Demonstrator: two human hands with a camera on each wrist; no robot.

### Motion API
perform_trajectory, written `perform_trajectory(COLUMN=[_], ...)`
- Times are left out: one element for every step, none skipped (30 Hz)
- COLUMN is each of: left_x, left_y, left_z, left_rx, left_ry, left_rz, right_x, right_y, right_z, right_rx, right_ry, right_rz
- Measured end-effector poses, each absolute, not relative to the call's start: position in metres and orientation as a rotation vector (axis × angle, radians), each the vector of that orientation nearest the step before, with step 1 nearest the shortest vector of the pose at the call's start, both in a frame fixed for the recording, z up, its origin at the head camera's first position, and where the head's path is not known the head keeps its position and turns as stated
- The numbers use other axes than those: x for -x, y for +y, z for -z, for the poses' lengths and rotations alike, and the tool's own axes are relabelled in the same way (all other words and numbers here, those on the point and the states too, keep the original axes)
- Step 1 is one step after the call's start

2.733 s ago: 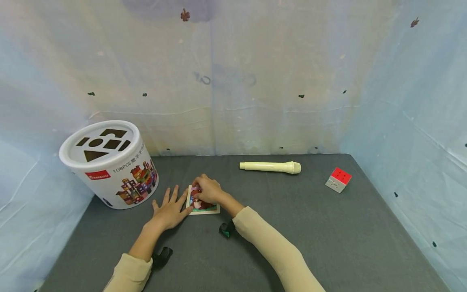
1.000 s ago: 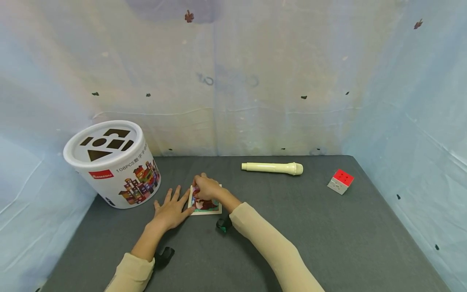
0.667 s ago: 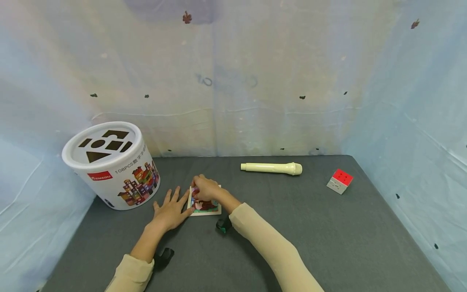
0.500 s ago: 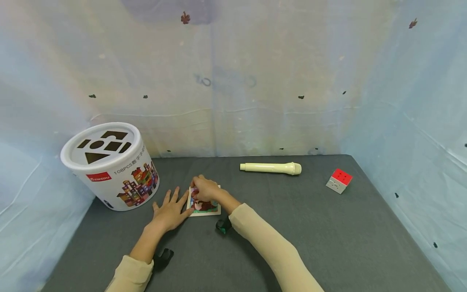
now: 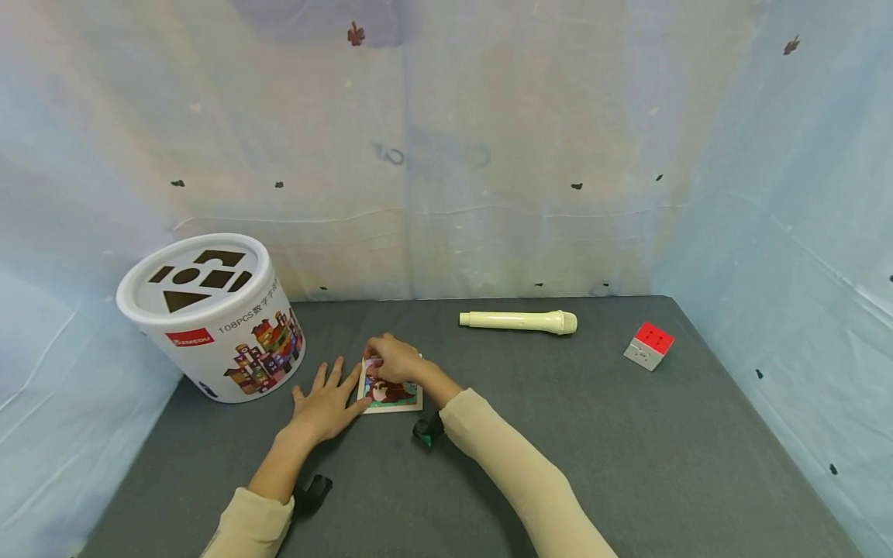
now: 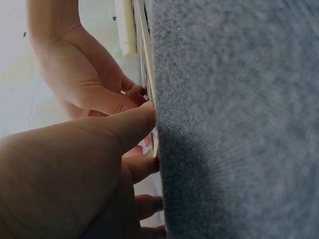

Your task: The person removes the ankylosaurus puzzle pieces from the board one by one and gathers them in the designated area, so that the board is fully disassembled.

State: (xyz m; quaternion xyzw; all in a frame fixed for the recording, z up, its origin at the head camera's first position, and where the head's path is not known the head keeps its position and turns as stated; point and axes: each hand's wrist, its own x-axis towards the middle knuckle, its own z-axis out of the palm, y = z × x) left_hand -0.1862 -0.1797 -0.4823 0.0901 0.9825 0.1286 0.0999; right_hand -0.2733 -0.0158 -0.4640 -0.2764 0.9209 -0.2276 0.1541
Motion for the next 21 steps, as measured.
perform_trajectory(left_x=[0.1863, 0.1863, 0.1864, 0.1865, 0.1865, 0.1866, 0.1867, 0.1868, 0.1869, 0.1870, 0.1871, 0.1872, 0.1873, 0.1873, 0.1873, 0.1873, 0.1873, 0.1873, 0.1873, 0.1873, 0.1874], left_y=[-0.1795, -0.1794, -0.1793, -0.1792, -0.1790, -0.1789, -0.1787, -0.1786, -0.1785, -0.1785, -0.1784, -0.1784, -0.1784, -0.1785, -0.1785, -0.1785, -0.1785, -0.1786, -0.1786, -0.1785, -0.1785], left_z=[0.4823, 0.4823, 0.4822, 0.4822, 0.4821, 0.4822, 0.4820, 0.4820, 0.4819, 0.4819, 0.4819, 0.4819, 0.4819, 0.4818, 0.4818, 0.4817, 0.4817, 0.4818, 0.4818, 0.4818, 0.4819], left_rx=[-0.267, -0.268, -0.268, -0.267, -0.266, -0.264, -0.263, -0.262, -0.262, -0.261, -0.261, -0.261, -0.260, -0.260, -0.260, -0.260, -0.260, -0.260, -0.260, -0.260, -0.260], left_ry=[2.906, 2.906, 2.906, 2.905, 2.905, 2.904, 2.905, 2.906, 2.906, 2.907, 2.908, 2.909, 2.910, 2.911, 2.911, 2.911, 2.911, 2.912, 2.911, 2.912, 2.912], left_rz=[-0.383, -0.384, -0.387, -0.391, -0.396, -0.401, -0.404, -0.406, -0.409, -0.411, -0.412, -0.412, -0.413, -0.413, -0.413, -0.414, -0.414, -0.413, -0.416, -0.416, -0.417], right_x=[0.2735, 0.2738, 0.2739, 0.2741, 0.2741, 0.2743, 0.2745, 0.2748, 0.2750, 0.2754, 0.2758, 0.2764, 0.2771, 0.2777, 0.2787, 0.2795, 0.2802, 0.2809, 0.2815, 0.2819, 0.2823], right_y=[-0.0158, -0.0158, -0.0157, -0.0155, -0.0153, -0.0151, -0.0148, -0.0145, -0.0141, -0.0136, -0.0133, -0.0130, -0.0125, -0.0122, -0.0119, -0.0115, -0.0112, -0.0108, -0.0104, -0.0101, -0.0097], right_z=[0.4645, 0.4649, 0.4654, 0.4658, 0.4661, 0.4662, 0.4661, 0.4660, 0.4659, 0.4658, 0.4656, 0.4657, 0.4658, 0.4659, 0.4663, 0.4668, 0.4675, 0.4682, 0.4689, 0.4697, 0.4704], right_rx=[0.785, 0.779, 0.775, 0.771, 0.770, 0.772, 0.773, 0.775, 0.780, 0.783, 0.786, 0.790, 0.795, 0.803, 0.808, 0.810, 0.812, 0.813, 0.814, 0.809, 0.803], right_ry=[2.641, 2.643, 2.644, 2.644, 2.644, 2.642, 2.637, 2.633, 2.628, 2.622, 2.614, 2.608, 2.602, 2.597, 2.587, 2.579, 2.570, 2.561, 2.555, 2.550, 2.541], right_rz=[0.658, 0.663, 0.669, 0.673, 0.675, 0.675, 0.682, 0.689, 0.695, 0.701, 0.712, 0.723, 0.736, 0.747, 0.766, 0.786, 0.810, 0.833, 0.857, 0.881, 0.909])
